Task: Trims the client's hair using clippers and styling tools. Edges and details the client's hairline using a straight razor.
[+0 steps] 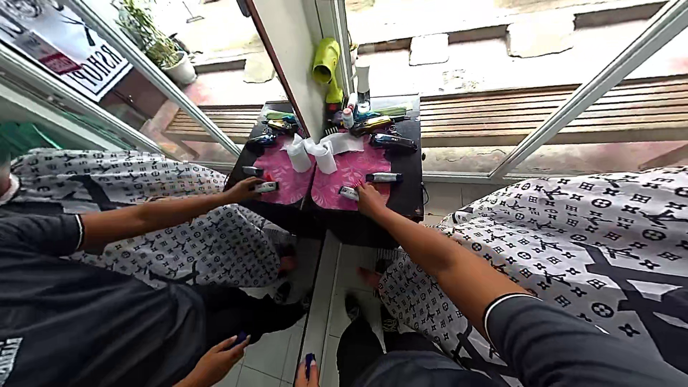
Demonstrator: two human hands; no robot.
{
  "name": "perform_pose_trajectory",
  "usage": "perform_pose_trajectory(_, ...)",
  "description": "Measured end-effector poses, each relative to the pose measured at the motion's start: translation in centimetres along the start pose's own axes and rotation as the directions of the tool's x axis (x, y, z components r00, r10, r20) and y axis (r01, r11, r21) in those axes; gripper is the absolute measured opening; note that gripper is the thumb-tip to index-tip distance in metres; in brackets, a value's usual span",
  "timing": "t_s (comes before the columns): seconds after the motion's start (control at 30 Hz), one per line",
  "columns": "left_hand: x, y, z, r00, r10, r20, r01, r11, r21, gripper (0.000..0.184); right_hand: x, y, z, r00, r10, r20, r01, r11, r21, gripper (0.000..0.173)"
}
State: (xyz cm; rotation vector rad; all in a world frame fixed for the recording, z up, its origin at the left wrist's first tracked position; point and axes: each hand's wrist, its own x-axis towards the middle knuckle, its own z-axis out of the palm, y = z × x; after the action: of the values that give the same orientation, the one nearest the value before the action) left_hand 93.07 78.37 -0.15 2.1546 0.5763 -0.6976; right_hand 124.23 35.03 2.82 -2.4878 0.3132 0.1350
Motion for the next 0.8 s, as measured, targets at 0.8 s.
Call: perform_pose_trajectory(0.8, 28.2, 45.6, 7.1, 0.655, 0.725, 0.213, -0.750, 0.658, 0.068, 0.036, 26.9, 17.6, -14.9, 0.971, 0.167, -0.173, -0.207, 0.947, -0.246, 0.047)
